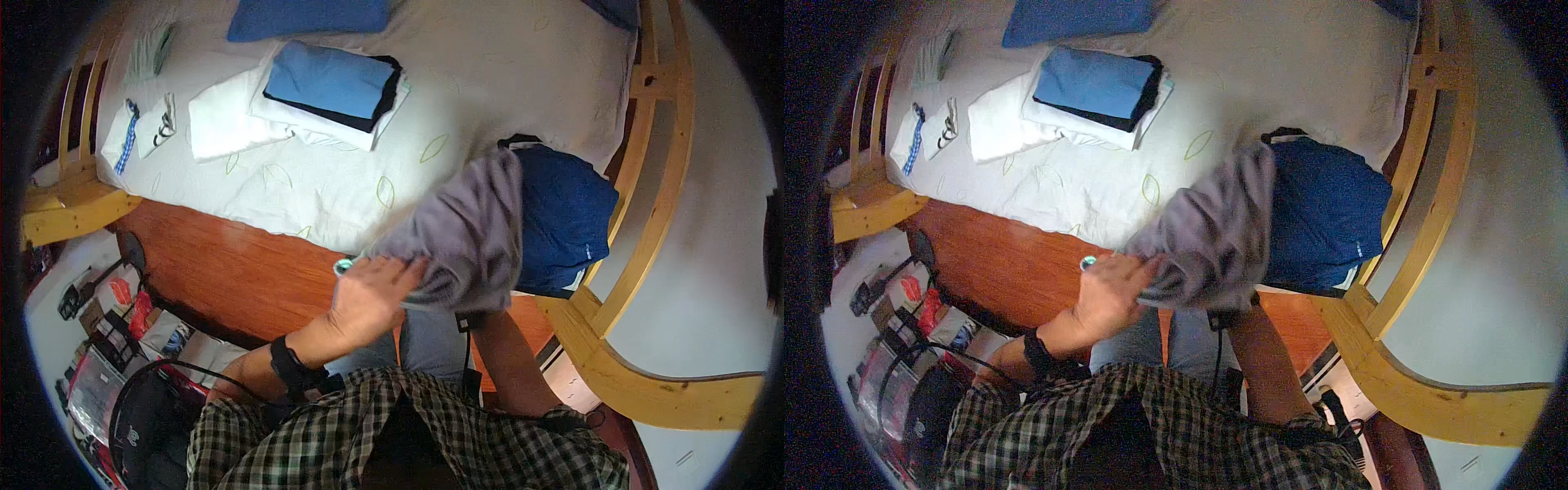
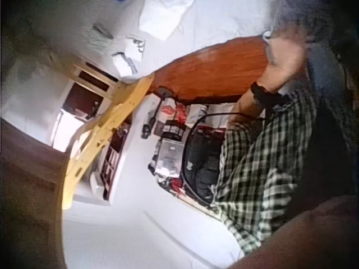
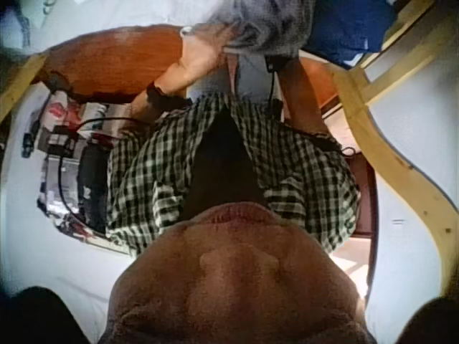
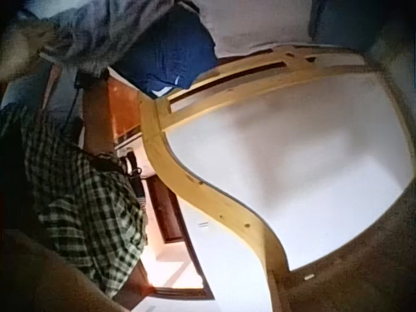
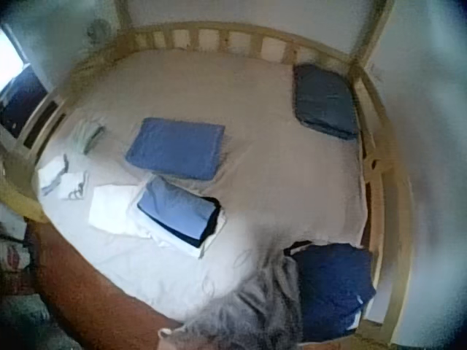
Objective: Fold various pieces of laundry and stack them on the bed.
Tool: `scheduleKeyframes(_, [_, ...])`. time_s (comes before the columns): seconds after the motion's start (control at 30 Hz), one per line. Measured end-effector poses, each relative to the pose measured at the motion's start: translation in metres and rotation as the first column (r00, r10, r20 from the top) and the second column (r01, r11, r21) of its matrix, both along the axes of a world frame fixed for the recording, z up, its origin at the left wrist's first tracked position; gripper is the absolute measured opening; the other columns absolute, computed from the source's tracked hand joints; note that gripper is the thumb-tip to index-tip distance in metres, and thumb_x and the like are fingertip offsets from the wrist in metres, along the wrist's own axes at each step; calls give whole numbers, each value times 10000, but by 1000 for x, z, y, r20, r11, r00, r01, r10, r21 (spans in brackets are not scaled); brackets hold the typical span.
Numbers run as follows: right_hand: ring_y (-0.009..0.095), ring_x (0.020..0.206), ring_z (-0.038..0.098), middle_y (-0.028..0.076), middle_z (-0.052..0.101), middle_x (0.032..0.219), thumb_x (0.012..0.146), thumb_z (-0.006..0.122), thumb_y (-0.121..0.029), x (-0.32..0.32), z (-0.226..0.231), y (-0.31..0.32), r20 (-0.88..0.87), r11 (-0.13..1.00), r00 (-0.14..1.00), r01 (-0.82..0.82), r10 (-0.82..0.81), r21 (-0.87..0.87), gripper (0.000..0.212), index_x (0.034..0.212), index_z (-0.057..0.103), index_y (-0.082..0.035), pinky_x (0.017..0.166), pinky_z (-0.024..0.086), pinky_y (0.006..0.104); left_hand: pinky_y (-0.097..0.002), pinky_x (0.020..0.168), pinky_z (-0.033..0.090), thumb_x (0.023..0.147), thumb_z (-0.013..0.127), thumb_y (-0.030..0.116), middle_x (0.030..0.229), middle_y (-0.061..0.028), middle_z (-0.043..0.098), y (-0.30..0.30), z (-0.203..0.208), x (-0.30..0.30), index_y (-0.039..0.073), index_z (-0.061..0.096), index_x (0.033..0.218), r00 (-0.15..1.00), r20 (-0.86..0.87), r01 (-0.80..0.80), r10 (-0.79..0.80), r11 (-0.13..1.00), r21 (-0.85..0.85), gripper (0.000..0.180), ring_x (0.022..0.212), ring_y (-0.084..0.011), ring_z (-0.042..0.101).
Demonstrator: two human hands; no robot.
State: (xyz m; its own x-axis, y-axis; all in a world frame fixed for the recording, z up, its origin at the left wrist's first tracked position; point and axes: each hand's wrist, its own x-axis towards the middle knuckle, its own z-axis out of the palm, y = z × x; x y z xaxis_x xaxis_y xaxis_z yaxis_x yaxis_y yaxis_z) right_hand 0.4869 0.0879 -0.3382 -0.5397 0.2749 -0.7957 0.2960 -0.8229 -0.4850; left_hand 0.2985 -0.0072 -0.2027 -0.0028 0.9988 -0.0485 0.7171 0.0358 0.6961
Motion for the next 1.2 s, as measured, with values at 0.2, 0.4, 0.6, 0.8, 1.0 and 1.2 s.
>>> scheduleKeyframes(0.2, [165,924,468,78,485,1021,725,552,-168,-23,10,9,-12,998,998,-55,55,-10,430,1094,407,0,816,372,282,-285,522,357,557,534,88,752,-54,491,-12,18,-11,102,531,1011,998,-57,-2,6,998,67,455,640,-196,471])
scheduleKeyframes(0.4, [162,912,470,75,492,1000,721,551,-182,-33,13,10,10,997,997,-78,78,17,433,1086,410,4,807,369,277,-314,562,454,540,606,-36,706,-92,548,-16,9,-41,37,543,907,860,300,-434,413,901,7,380,665,-211,545])
scheduleKeyframes(0.6, [160,899,472,73,500,978,717,549,-196,-54,-13,-4,4,997,997,-76,76,-28,437,1079,413,7,798,367,271,-271,656,460,628,599,5,846,-125,561,-11,-22,-83,-52,489,908,191,552,-407,811,578,-707,306,737,-167,550])
scheduleKeyframes(0.8, [163,794,510,109,517,913,699,558,-273,-48,33,41,23,942,967,-253,255,220,483,1042,429,43,691,403,226,-304,616,483,706,564,122,808,-113,531,-10,-57,-108,-22,460,926,-285,244,-25,927,247,-969,283,692,-219,541])
scheduleKeyframes(1.0, [169,781,536,136,536,903,666,602,-270,-50,38,67,-32,1000,999,18,-18,-25,470,984,468,50,678,432,251,-316,652,483,680,603,145,873,-140,524,-1,-55,-101,-37,449,947,-268,344,-4,900,356,-935,358,756,-232,543])
scheduleKeyframes(1.2, [204,754,555,121,564,860,657,602,-203,-39,59,104,1,982,999,-32,32,-186,365,910,534,51,673,443,290,-334,756,442,614,666,141,977,-189,475,54,-31,-96,-110,339,1084,25,424,-169,905,422,-891,625,863,-260,505])
